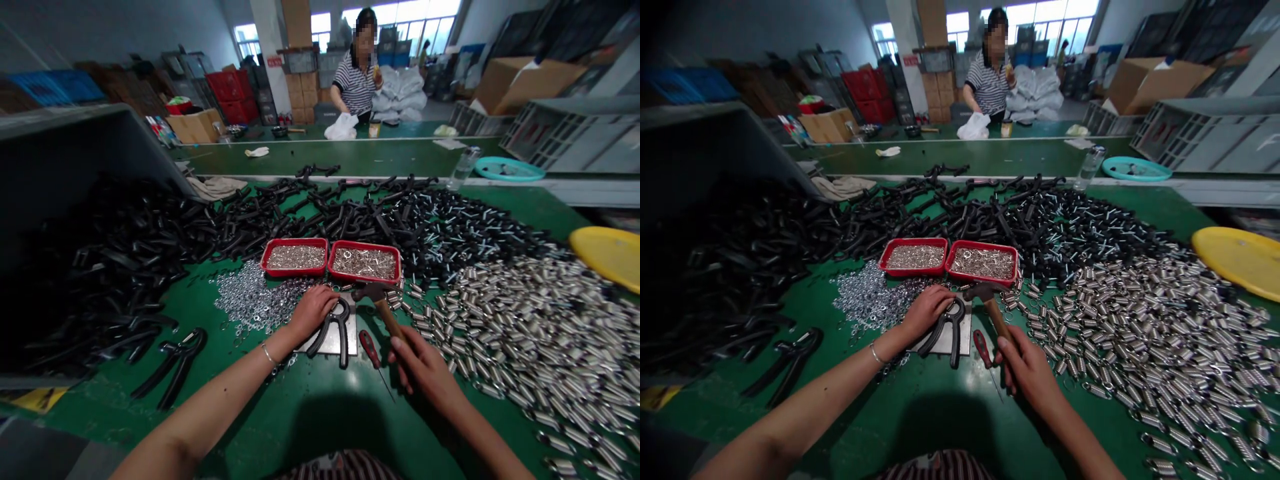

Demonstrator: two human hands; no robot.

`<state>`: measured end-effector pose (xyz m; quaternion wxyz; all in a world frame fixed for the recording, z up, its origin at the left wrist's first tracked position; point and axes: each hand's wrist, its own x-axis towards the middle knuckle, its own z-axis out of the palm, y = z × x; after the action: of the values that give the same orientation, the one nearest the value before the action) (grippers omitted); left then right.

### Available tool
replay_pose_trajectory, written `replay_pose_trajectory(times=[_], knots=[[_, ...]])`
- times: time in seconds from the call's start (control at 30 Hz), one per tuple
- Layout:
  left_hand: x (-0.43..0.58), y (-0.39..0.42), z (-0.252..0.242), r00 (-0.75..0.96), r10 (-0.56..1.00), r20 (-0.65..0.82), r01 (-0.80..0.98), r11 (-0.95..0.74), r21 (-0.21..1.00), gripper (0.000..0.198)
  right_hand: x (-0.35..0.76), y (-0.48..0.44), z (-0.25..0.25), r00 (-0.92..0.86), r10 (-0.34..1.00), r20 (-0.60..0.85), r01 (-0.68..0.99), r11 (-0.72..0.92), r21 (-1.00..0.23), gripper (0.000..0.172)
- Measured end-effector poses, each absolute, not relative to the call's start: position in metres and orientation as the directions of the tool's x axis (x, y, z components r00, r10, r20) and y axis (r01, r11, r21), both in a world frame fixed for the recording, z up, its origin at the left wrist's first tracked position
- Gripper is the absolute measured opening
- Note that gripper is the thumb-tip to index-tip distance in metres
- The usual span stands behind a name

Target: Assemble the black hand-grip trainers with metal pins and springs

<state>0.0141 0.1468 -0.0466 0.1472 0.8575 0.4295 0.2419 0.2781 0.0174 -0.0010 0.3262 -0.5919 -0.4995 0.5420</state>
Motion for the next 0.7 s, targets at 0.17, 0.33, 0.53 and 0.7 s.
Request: replay_pose_trajectory(times=[0.17, 0.33, 0.53, 0.7], knots=[[0.004, 0.122, -0.033, 0.401, 0.839, 0.368, 0.723, -0.537, 0.435, 0.031, 0.279, 0.041, 0.035, -0.147, 0.982, -0.116, 0.614, -0.001, -0.789, 0.041], [-0.010, 0.090, -0.018, 0.637, 0.690, 0.343, 0.628, -0.723, 0.288, 0.025, 0.264, 0.050, 0.050, -0.175, 0.984, 0.040, 0.714, 0.155, -0.683, 0.041], [-0.007, 0.077, -0.024, 0.634, 0.705, 0.319, 0.670, -0.706, 0.229, 0.028, 0.260, 0.067, 0.036, -0.287, 0.942, -0.171, 0.791, 0.133, -0.597, 0.033], [-0.005, 0.074, -0.017, 0.567, 0.772, 0.288, 0.696, -0.636, 0.334, 0.026, 0.261, 0.065, 0.037, -0.259, 0.956, -0.134, 0.822, 0.145, -0.550, 0.033]])
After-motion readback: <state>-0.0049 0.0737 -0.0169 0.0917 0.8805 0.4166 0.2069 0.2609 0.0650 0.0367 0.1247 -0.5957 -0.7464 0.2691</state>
